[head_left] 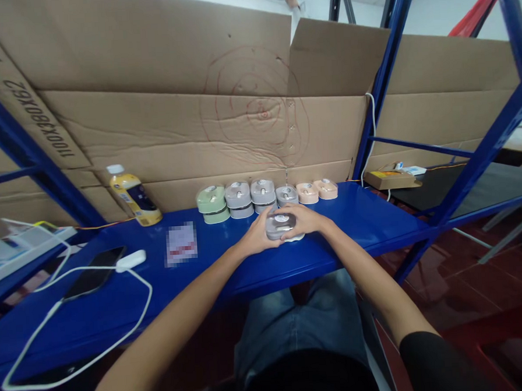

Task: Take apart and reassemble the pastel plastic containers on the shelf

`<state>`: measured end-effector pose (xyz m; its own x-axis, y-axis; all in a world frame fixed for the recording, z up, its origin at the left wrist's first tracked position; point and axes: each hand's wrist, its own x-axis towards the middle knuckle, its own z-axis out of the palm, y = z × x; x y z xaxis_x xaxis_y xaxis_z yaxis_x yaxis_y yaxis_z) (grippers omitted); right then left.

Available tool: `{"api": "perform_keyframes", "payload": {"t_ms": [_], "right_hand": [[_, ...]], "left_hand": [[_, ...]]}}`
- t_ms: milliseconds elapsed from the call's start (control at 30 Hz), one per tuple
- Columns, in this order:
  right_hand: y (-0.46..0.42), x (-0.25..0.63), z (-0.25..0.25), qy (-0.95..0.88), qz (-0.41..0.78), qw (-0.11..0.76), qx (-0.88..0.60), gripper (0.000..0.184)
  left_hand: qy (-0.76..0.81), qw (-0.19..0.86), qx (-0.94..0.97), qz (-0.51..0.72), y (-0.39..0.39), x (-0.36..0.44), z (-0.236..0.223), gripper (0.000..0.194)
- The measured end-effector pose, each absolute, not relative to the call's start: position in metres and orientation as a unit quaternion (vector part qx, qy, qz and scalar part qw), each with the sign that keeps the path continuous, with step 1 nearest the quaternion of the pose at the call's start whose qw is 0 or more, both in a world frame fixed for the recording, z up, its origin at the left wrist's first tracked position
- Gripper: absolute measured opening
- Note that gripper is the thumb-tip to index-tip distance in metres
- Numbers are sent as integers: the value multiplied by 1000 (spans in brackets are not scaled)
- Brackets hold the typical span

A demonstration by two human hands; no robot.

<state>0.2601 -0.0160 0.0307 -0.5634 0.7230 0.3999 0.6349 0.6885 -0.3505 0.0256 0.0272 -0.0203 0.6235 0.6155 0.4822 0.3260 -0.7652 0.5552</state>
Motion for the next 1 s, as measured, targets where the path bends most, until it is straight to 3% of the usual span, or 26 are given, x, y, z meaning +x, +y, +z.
{"api": "perform_keyframes", "payload": {"t_ms": [300,700,1000], "right_hand": [[-18,258,23,-867,90,242,-426,95],[-15,253,28,-881,72,216,-416,93],[-33,270,18,-862,83,233,-443,93]], "left_hand": [[298,250,868,308,27,20,-13,124],[301,291,855,307,31,20,-13,134],[306,253,861,318,37,15,-20,110]]}}
